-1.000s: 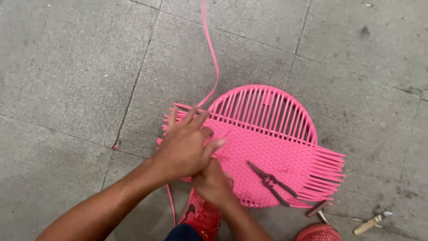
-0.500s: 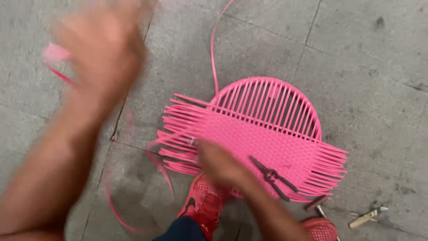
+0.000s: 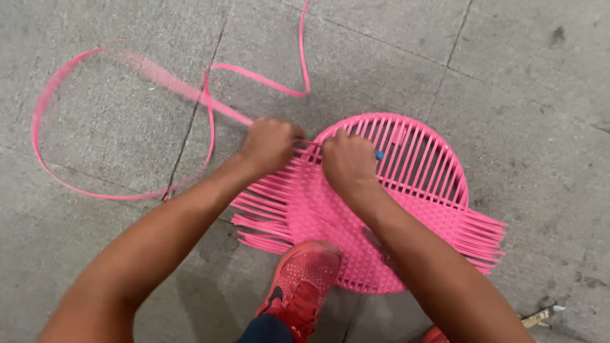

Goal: Weaving a pink plastic basket or bag by hand on the floor of a workshop.

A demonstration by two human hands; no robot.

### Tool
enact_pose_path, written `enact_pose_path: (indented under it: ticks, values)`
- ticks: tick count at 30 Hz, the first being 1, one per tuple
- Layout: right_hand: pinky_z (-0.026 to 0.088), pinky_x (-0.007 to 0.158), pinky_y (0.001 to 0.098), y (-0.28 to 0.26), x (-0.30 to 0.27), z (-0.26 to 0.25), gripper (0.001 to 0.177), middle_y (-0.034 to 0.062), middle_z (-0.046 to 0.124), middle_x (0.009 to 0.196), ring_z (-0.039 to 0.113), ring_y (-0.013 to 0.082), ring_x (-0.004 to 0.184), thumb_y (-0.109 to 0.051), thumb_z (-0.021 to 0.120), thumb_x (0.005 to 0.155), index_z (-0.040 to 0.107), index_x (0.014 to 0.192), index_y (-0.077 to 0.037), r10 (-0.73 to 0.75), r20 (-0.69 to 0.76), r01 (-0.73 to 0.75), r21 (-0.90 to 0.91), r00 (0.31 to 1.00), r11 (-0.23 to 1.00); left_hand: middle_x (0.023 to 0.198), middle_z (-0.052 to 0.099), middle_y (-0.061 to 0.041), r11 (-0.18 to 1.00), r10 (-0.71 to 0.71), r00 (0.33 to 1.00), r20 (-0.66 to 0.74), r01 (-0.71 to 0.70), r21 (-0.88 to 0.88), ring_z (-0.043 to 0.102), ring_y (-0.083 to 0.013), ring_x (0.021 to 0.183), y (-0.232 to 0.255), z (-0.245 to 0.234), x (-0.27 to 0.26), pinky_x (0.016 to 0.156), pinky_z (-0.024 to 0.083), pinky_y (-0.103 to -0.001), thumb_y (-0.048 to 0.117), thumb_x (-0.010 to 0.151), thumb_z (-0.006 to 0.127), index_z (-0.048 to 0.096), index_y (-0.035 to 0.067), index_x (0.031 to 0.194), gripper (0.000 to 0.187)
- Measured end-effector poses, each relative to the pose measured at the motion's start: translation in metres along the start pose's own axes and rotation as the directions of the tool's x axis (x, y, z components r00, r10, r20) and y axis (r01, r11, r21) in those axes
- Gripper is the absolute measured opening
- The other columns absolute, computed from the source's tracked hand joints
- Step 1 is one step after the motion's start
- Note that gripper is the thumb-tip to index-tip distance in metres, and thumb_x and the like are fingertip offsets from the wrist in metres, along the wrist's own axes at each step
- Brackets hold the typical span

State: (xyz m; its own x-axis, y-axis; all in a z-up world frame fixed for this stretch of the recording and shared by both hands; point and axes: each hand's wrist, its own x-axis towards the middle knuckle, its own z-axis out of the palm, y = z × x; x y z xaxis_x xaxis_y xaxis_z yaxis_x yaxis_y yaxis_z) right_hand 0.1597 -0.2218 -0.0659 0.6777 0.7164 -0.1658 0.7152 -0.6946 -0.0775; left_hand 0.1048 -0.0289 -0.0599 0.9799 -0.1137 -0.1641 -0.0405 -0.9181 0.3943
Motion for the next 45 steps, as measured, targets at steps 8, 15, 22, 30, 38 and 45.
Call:
enact_pose_path:
  ticks: [8, 15, 22, 30, 38, 45]
  values:
    - [0.056, 0.081, 0.0519, -0.004, -0.001, -0.01, 0.024, 0.021, 0.073, 0.09, 0.074, 0.0374, 0.083, -0.017, 0.056, 0.091, 0.078, 0.091, -0.007, 0.073, 0.285, -0.145, 0.24, 0.956, 0.96, 0.103, 0.077, -0.009, 0.947, -0.26, 0.93, 0.261, 0.299, -0.121, 0.072, -0.0333, 0.101, -0.041, 0.033, 0.012, 0.092, 0.052, -0.053, 0.026, 0.089, 0.068, 0.08, 0.024, 0.099, 0.016]
    - [0.055, 0.086, 0.0521, 0.0, -0.007, -0.01, 0.032, 0.0208, 0.076, 0.088, 0.074, 0.0357, 0.08, -0.035, 0.056, 0.095, 0.078, 0.096, -0.011, 0.188, 0.398, -0.384, 0.5, 0.898, 0.776, 0.101, 0.077, -0.009, 0.943, -0.295, 0.933, 0.205, 0.319, -0.096, 0.071, -0.0332, 0.099, -0.032, 0.038, 0.016, 0.094, 0.048, -0.054, 0.025, 0.086, 0.071, 0.082, 0.023, 0.097, 0.016]
    - [0.057, 0.084, 0.0528, 0.012, 0.006, -0.005, 0.026, 0.0252, 0.074, 0.099, 0.073, 0.0414, 0.093, -0.018, 0.058, 0.088, 0.078, 0.097, -0.003, 0.178, 0.399, -0.281, 0.217, 0.899, 0.935, 0.097, 0.076, -0.014, 0.898, -0.351, 0.923, 0.159, 0.38, -0.221, 0.072, -0.0367, 0.096, -0.015, 0.04, 0.027, 0.084, 0.056, -0.049, 0.027, 0.083, 0.076, 0.08, 0.015, 0.092, 0.016]
    - [0.055, 0.082, 0.0541, 0.022, -0.001, -0.021, 0.031, 0.0259, 0.073, 0.094, 0.072, 0.0432, 0.092, -0.025, 0.057, 0.094, 0.077, 0.094, -0.002, 0.15, 0.361, -0.265, 0.294, 0.92, 0.918, 0.093, 0.075, -0.02, 0.902, -0.396, 0.908, 0.138, 0.413, -0.124, 0.073, -0.0388, 0.089, -0.012, 0.027, 0.017, 0.081, 0.056, -0.051, 0.027, 0.082, 0.077, 0.081, 0.011, 0.087, 0.018]
    - [0.059, 0.075, 0.053, 0.051, -0.005, 0.028, 0.029, 0.0199, 0.074, 0.092, 0.075, 0.0384, 0.088, -0.027, 0.055, 0.096, 0.078, 0.09, -0.009, 0.175, 0.327, -0.19, 0.015, 0.929, 0.982, 0.091, 0.076, -0.018, 0.886, -0.348, 0.89, 0.294, 0.415, -0.207, 0.075, -0.0334, 0.084, 0.001, -0.014, 0.017, 0.078, 0.057, -0.048, 0.038, 0.083, 0.082, 0.081, 0.013, 0.096, 0.028]
    - [0.054, 0.077, 0.0547, 0.057, -0.011, 0.005, 0.042, 0.0211, 0.075, 0.085, 0.072, 0.0416, 0.083, -0.042, 0.056, 0.1, 0.076, 0.089, -0.007, 0.107, 0.289, -0.206, 0.337, 0.951, 0.919, 0.094, 0.076, -0.013, 0.884, -0.374, 0.907, 0.192, 0.412, -0.221, 0.074, -0.0327, 0.087, -0.006, 0.016, 0.015, 0.077, 0.056, -0.049, 0.029, 0.081, 0.079, 0.083, 0.017, 0.093, 0.017]
